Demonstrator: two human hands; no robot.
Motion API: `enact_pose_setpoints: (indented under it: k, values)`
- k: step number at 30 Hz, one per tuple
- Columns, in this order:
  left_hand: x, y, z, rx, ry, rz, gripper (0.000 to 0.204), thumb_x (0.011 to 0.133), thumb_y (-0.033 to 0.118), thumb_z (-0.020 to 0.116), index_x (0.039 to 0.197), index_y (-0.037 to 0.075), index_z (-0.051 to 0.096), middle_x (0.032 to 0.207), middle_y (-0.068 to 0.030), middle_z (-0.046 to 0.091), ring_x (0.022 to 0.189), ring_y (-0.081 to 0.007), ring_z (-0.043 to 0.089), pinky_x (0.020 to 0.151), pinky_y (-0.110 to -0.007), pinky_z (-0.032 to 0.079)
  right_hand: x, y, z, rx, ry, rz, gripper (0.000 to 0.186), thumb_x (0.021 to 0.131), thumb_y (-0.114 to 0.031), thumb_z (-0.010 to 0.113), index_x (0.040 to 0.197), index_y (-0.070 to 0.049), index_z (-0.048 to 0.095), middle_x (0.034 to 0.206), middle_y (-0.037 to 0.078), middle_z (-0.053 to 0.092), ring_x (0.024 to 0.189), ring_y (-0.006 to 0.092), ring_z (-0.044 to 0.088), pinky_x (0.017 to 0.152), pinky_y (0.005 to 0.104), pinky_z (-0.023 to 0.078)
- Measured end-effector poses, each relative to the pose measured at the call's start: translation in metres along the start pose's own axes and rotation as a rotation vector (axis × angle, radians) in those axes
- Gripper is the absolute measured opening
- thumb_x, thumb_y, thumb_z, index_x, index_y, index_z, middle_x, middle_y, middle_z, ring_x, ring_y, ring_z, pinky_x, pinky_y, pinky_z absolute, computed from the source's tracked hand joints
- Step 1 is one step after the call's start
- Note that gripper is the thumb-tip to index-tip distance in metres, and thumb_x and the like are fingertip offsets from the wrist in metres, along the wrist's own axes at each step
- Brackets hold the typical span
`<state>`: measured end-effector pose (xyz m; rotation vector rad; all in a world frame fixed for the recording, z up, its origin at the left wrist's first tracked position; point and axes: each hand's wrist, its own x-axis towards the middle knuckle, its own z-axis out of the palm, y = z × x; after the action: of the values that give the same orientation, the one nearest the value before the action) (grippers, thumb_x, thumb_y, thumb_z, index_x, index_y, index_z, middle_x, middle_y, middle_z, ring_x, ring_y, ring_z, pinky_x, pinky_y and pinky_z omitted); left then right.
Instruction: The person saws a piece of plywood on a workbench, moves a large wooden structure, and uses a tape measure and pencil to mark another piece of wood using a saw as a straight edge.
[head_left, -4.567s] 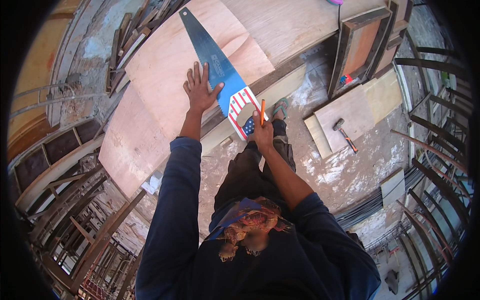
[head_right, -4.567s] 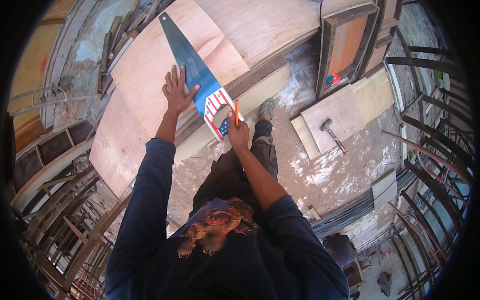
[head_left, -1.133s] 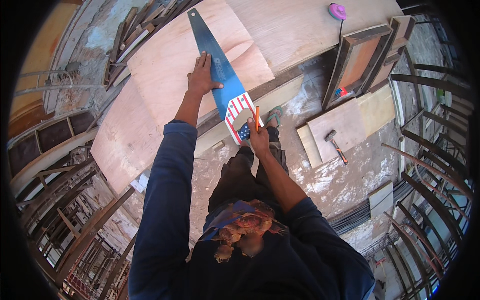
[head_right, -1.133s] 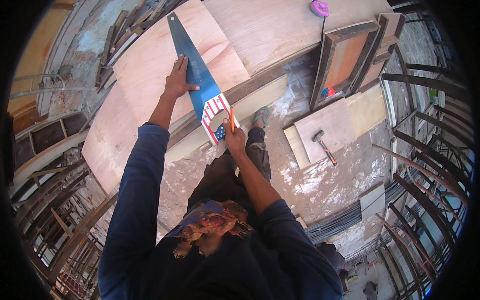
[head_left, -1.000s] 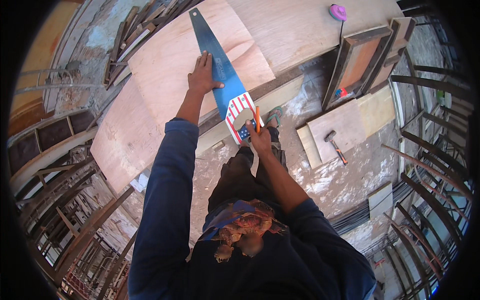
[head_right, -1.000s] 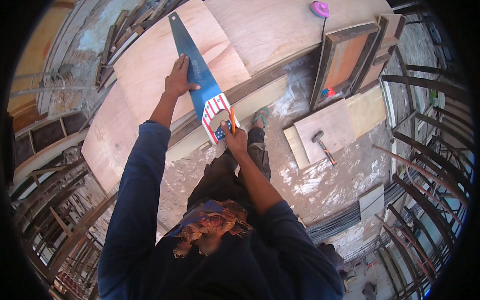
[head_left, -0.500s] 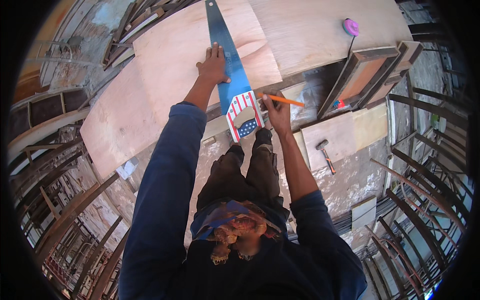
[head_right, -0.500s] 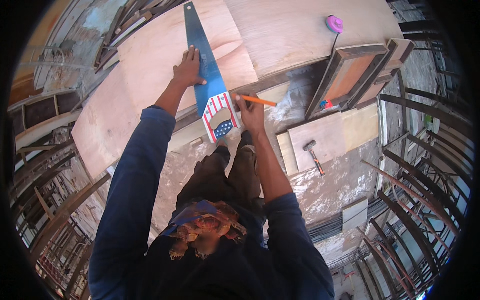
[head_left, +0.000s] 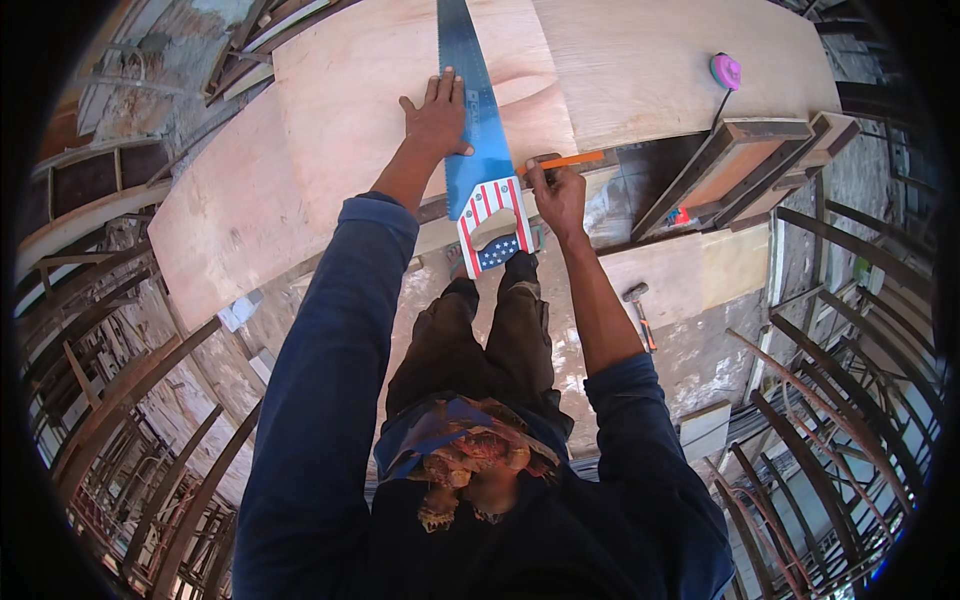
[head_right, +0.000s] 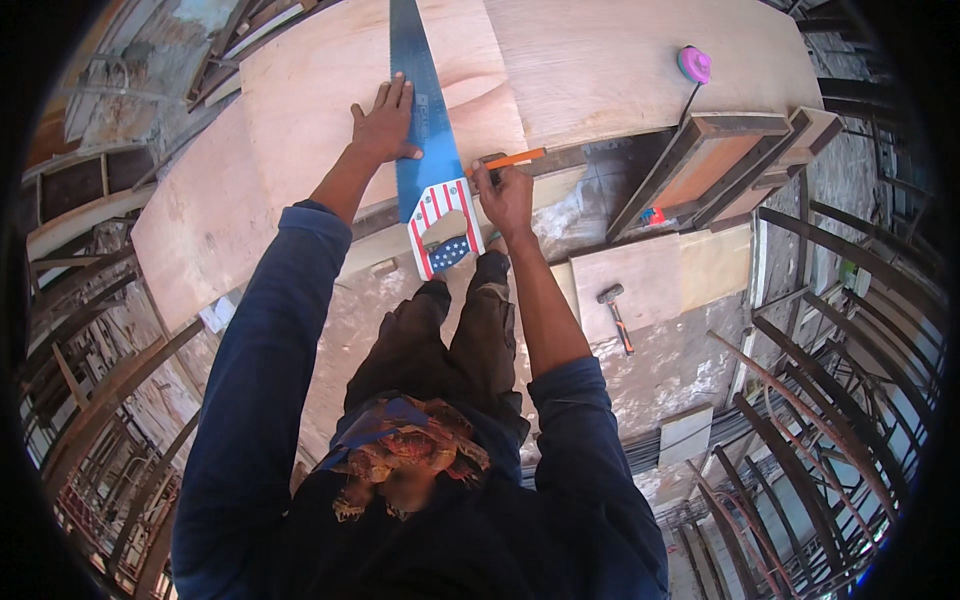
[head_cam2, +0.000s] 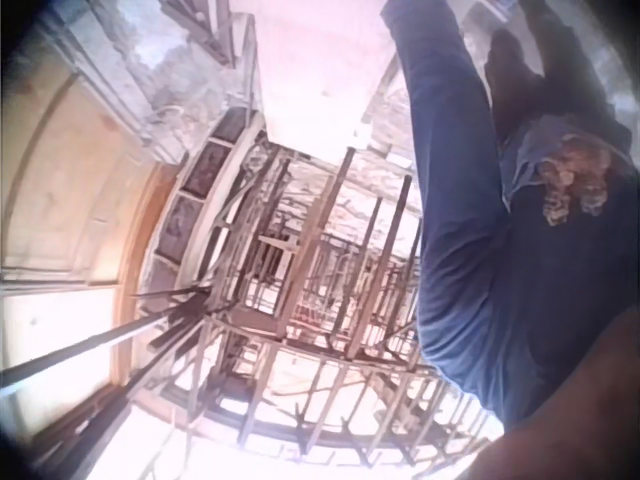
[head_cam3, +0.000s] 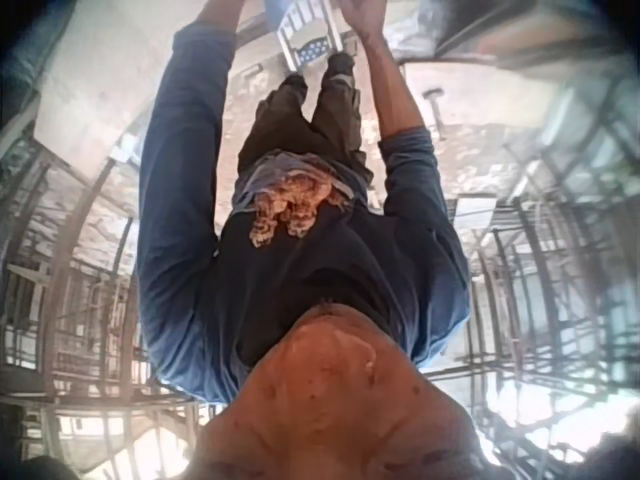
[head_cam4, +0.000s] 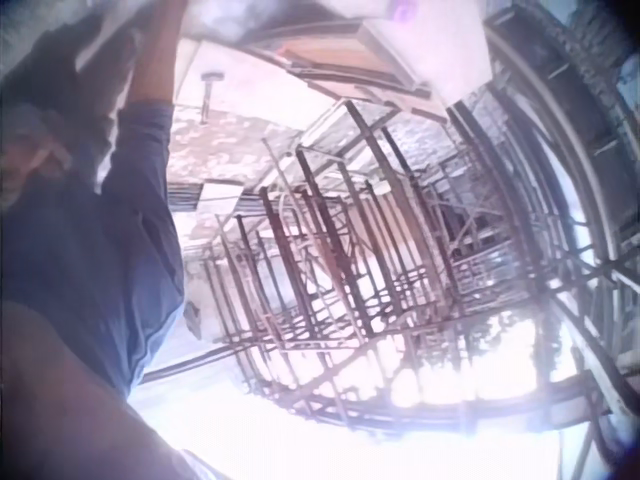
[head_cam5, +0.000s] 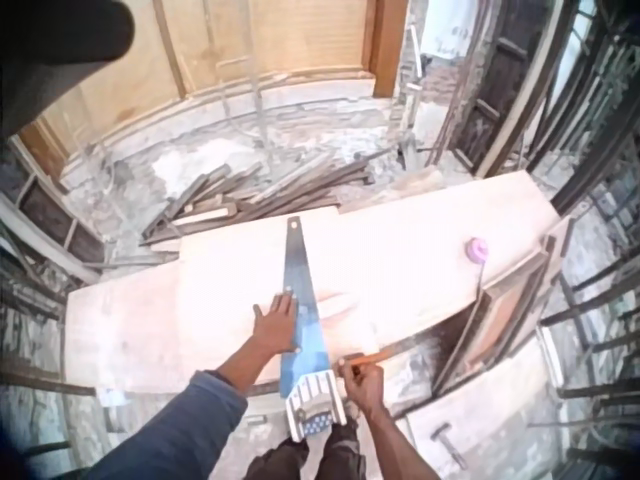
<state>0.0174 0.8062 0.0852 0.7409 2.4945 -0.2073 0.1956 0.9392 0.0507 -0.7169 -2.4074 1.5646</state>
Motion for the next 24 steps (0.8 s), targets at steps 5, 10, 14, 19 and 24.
enact_pose_setpoints:
  k: [5, 10, 14, 19, 24]
  values:
    - [-0.001, -0.004, 0.002, 0.033, 0.028, 0.019, 0.124, 0.059, 0.044, 0.086, 0.152, 0.009, 0.011, 0.16, -0.0063, 0.005, 0.147, -0.0233, 0.012, 0.111, -0.062, 0.022, 0.002, -0.009, 0.001, -0.074, -0.065, -0.057, 0.032, 0.09, -0.024, 0.063, 0.075, 0.003, 0.065, 0.058, 0.015, 0.06, 0.049, 0.0234, 0.06, 0.048, 0.0359, 0.042]
    - [0.005, -0.003, -0.003, 0.012, 0.061, 0.065, 0.124, 0.059, 0.044, 0.087, 0.15, 0.002, 0.014, 0.159, -0.0123, 0.01, 0.146, -0.0256, 0.013, 0.115, -0.055, 0.016, 0.005, 0.002, 0.004, -0.17, -0.025, -0.114, 0.023, 0.09, -0.019, 0.064, 0.079, 0.001, 0.069, 0.064, 0.015, 0.065, 0.052, 0.0232, 0.062, 0.049, 0.0336, 0.045]
    - [0.001, -0.012, -0.001, -0.004, 0.053, 0.083, 0.124, 0.057, 0.044, 0.088, 0.149, 0.001, 0.017, 0.159, -0.0144, 0.011, 0.146, -0.0278, 0.014, 0.116, -0.053, 0.016, 0.011, -0.015, 0.016, -0.123, 0.029, -0.194, 0.022, 0.088, -0.017, 0.065, 0.077, 0.002, 0.062, 0.061, 0.02, 0.058, 0.052, 0.0354, 0.058, 0.049, 0.0408, 0.043]
    - [0.004, -0.006, -0.004, 0.051, 0.13, 0.123, 0.123, 0.055, 0.043, 0.089, 0.147, -0.003, 0.021, 0.157, -0.0186, 0.014, 0.145, -0.0303, 0.017, 0.113, -0.055, 0.021, 0.065, -0.013, 0.03, -0.121, 0.058, -0.288, 0.022, 0.087, -0.016, 0.065, 0.075, 0.001, 0.06, 0.059, 0.019, 0.057, 0.051, 0.0366, 0.057, 0.048, 0.0421, 0.042]
    - [0.009, 0.004, -0.014, 0.084, 0.057, 0.06, 0.125, 0.053, 0.041, 0.09, 0.146, -0.003, 0.021, 0.156, -0.0186, 0.015, 0.144, -0.0298, 0.02, 0.103, -0.055, 0.037, 0.07, -0.012, 0.024, -0.156, 0.009, -0.286, 0.024, 0.087, -0.016, 0.065, 0.071, 0.001, 0.058, 0.056, 0.019, 0.055, 0.05, 0.0371, 0.056, 0.047, 0.0422, 0.041]
